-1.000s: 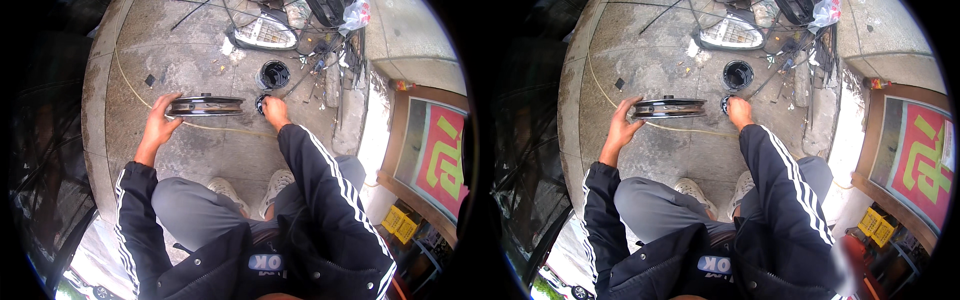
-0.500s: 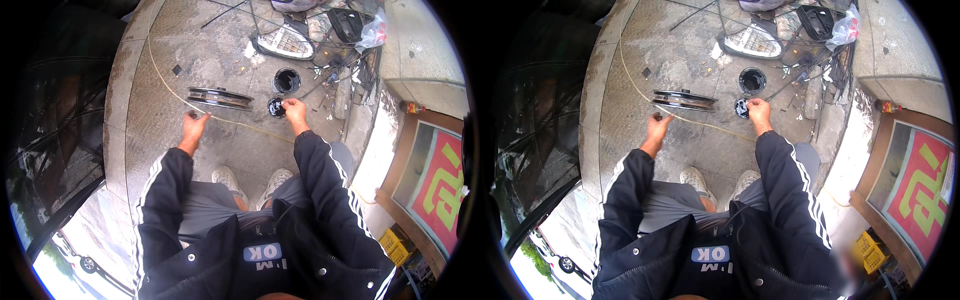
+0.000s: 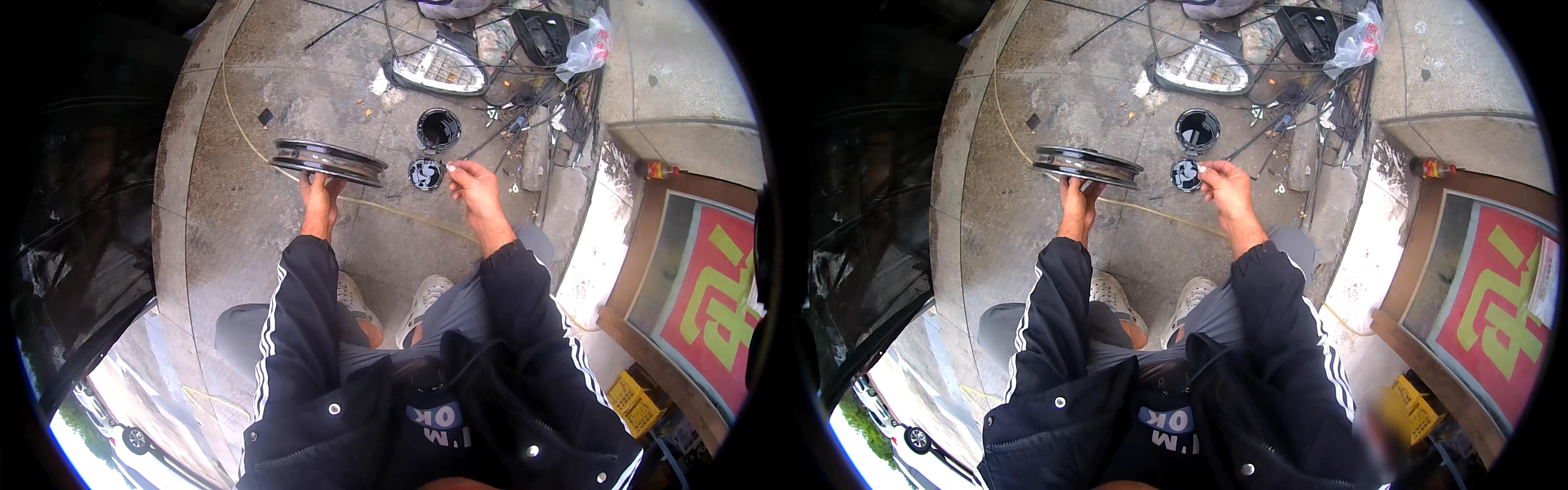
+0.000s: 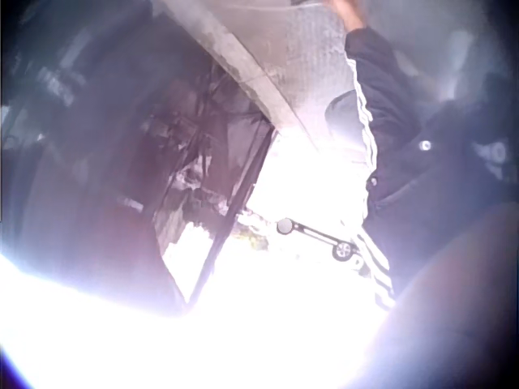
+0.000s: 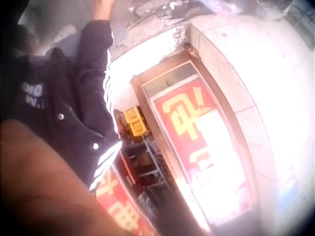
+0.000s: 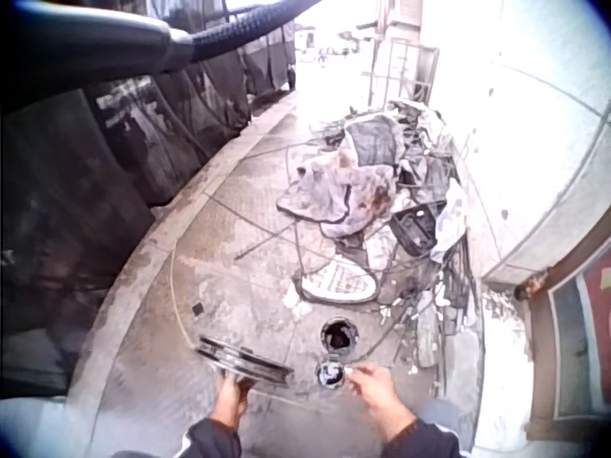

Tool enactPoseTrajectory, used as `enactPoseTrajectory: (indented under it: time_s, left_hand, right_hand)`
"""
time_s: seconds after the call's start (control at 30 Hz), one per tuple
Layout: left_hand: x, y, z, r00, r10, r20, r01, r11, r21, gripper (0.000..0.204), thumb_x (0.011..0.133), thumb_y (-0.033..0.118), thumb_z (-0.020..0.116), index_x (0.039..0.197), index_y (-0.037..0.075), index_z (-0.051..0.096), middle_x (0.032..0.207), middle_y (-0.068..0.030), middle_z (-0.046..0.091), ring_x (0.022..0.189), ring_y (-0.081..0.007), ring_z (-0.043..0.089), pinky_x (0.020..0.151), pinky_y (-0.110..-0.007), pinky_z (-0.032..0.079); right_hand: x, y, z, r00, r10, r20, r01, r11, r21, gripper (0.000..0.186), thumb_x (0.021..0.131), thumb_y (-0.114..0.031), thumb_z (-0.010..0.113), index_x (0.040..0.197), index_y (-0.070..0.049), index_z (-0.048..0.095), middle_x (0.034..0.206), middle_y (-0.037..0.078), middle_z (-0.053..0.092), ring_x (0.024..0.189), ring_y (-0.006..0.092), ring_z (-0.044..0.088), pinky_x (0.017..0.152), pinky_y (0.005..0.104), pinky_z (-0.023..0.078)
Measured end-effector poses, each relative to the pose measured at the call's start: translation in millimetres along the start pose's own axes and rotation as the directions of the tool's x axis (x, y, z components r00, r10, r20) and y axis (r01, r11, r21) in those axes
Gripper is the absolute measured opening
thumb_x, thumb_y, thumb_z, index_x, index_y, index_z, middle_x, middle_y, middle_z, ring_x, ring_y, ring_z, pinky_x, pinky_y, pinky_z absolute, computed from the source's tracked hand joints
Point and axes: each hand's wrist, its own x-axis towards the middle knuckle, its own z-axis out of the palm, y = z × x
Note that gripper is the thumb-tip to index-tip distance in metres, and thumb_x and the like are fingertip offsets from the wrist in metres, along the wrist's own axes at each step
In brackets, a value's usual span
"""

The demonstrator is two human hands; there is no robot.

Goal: The person opens a can of black paint and pours some into the lid. They then use a small stick to apply the black paint to a curved, chrome-finished car part, covering its surface.

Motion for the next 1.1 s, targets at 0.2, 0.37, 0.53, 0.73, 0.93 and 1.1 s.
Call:
enactPoseTrajectory:
  time_s: [0.2, 0.37, 0.53, 0.73, 0.93, 1.1]
  left_hand:
    - [-98.4, 139.1, 50.4, 0.959, 0.227, 0.168, -0.24, 0.969, 0.06, 0.073, 0.098, 0.019, 0.072, 0.157, 0.01, 0.029, 0.145, -0.0138, 0.056, 0.124, -0.0353, 0.066, 0.098, -0.052, 0.059]
    - [-166.9, 232.0, 84.5, 0.878, 0.451, 0.163, -0.477, 0.851, 0.219, 0.073, 0.087, 0.008, 0.082, 0.147, 0.001, 0.041, 0.139, -0.0142, 0.059, 0.125, -0.0284, 0.063, 0.102, -0.044, 0.056]
    - [-202.3, 267.6, 112.3, 0.811, 0.558, 0.175, -0.571, 0.821, 0.03, 0.062, 0.088, 0.005, 0.079, 0.141, 0.002, 0.047, 0.129, -0.0112, 0.065, 0.117, -0.0256, 0.067, 0.1, -0.043, 0.057]
    - [-198.9, 266.5, 117.5, 0.872, 0.457, 0.176, -0.428, 0.886, -0.18, 0.045, 0.1, 0.014, 0.068, 0.141, 0.005, 0.051, 0.132, -0.0112, 0.068, 0.113, -0.025, 0.071, 0.092, -0.042, 0.061]
    - [-188.0, 269.5, 112.8, 0.882, 0.432, 0.189, -0.378, 0.888, -0.262, 0.034, 0.105, 0.023, 0.063, 0.135, 0.007, 0.058, 0.125, -0.0088, 0.071, 0.11, -0.0248, 0.072, 0.09, -0.044, 0.062]
    - [-184.4, 270.9, 115.3, 0.881, 0.437, 0.182, -0.381, 0.882, -0.276, 0.033, 0.105, 0.023, 0.064, 0.134, 0.007, 0.058, 0.125, -0.0084, 0.071, 0.109, -0.0242, 0.073, 0.088, -0.043, 0.063]
  right_hand:
    - [-79.3, -133.2, 40.6, 0.929, -0.252, 0.27, 0.217, 0.964, 0.153, 0.016, 0.097, -0.009, 0.075, 0.11, 0.0, 0.072, 0.091, 0.003, 0.073, 0.072, 0.0074, 0.063, 0.061, 0.0227, 0.049]
    - [-156.7, -234.9, 104.4, 0.66, -0.505, 0.556, 0.535, 0.836, 0.123, 0.018, 0.096, -0.004, 0.075, 0.112, 0.001, 0.071, 0.097, 0.005, 0.074, 0.075, 0.0093, 0.064, 0.067, 0.0231, 0.05]
    - [-213.5, -281.8, 155.3, 0.255, -0.683, 0.684, 0.919, 0.391, 0.048, 0.014, 0.089, 0.003, 0.076, 0.103, 0.002, 0.074, 0.093, 0.008, 0.071, 0.078, 0.0132, 0.069, 0.063, 0.0264, 0.053]
    - [-221.1, -281.6, 172.5, 0.123, -0.709, 0.694, 0.981, 0.193, 0.023, 0.018, 0.084, 0.006, 0.076, 0.101, 0.0, 0.074, 0.095, 0.013, 0.071, 0.079, 0.0285, 0.073, 0.066, 0.0351, 0.058]
    - [-210.4, -289.3, 198.0, 0.006, -0.688, 0.726, 1.0, 0.012, 0.004, 0.022, 0.082, 0.009, 0.077, 0.102, 0.0, 0.074, 0.096, 0.014, 0.071, 0.077, 0.0251, 0.07, 0.065, 0.0328, 0.056]
    - [-205.6, -293.6, 211.4, -0.033, -0.622, 0.783, 0.998, -0.062, -0.008, 0.024, 0.078, 0.009, 0.076, 0.099, -0.001, 0.073, 0.095, 0.012, 0.07, 0.079, 0.0285, 0.071, 0.066, 0.0355, 0.056]
